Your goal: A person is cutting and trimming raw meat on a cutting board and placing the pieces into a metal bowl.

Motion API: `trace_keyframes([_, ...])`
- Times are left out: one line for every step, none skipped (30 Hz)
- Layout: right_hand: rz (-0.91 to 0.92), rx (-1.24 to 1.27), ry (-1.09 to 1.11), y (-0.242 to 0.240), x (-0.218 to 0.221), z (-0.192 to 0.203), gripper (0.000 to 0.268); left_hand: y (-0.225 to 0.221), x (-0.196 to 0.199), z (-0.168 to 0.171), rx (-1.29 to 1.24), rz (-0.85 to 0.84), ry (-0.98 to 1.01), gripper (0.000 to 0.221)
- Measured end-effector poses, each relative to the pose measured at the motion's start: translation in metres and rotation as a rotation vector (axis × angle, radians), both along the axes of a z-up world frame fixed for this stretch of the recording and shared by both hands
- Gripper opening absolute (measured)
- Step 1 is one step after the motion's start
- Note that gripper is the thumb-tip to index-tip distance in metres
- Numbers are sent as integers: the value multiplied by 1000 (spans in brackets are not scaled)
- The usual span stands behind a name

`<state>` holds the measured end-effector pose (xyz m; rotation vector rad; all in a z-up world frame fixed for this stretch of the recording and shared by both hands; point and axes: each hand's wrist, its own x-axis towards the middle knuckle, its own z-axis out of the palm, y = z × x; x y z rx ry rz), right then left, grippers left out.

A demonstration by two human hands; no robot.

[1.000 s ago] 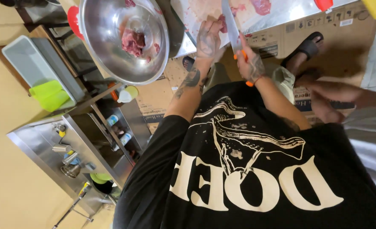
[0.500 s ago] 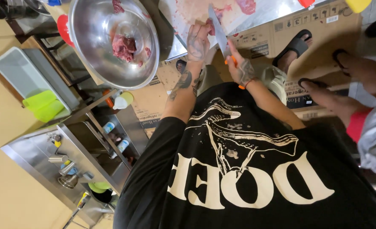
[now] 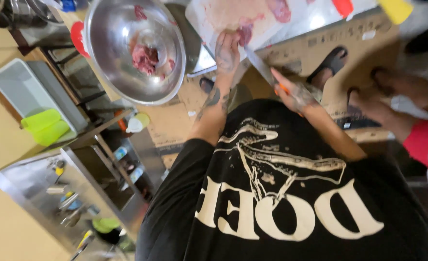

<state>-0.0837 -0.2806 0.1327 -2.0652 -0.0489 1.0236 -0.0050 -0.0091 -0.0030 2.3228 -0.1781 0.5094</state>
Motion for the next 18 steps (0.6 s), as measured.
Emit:
trace_keyframes([80,-40,32,-13,3,7,62,0,1,-5,-225,56,104,13])
trace_keyframes([156,-81,76,-25,-2,15,65,1,-4,-10,-449,106,221,18])
trace_keyframes([156,-85,65,-24,1,28,65,6,-6,-33,-453,104,209,18])
trace_keyframes([50,-76,105,-24,3,42,63,12,-7,-56,-562,172,266,21])
trace_keyframes([-57,-66,145,-24,4,55,61,16,-8,-79,-673,239,324,26])
trace_keyframes([-56,-67,135,-19,7,48,61,5,-7,-33,-676,237,315,26])
trace_keyframes([-54,-100,96,-14,10,41,61,-5,-6,12,-407,255,348,20])
trace_keyframes([-54,-130,61,-7,12,33,61,-14,-6,58,-135,272,380,19])
trace_keyframes([-55,-130,54,4,14,27,61,-17,-3,60,-135,270,373,19])
trace_keyframes([-178,19,101,16,17,20,60,-20,1,62,-124,234,409,22])
trace_keyframes([-300,169,147,27,20,14,61,-23,5,64,-112,198,444,27])
trace_keyframes([-300,170,139,33,23,10,61,-22,6,65,-113,197,436,27])
trace_keyframes([-209,89,94,39,27,6,59,-21,8,65,-163,207,406,12])
trace_keyframes([-117,7,51,45,32,0,58,-20,9,64,-213,220,376,10])
trace_keyframes([-116,6,45,42,35,-13,58,-17,11,51,-215,220,370,10])
trace_keyframes([-111,28,-45,40,33,-26,58,-12,7,39,-255,269,325,7])
trace_keyframes([-106,50,-134,38,31,-38,57,-6,2,27,-295,319,279,8])
trace_keyframes([-100,53,-119,36,29,-50,57,-3,2,26,-291,327,292,8])
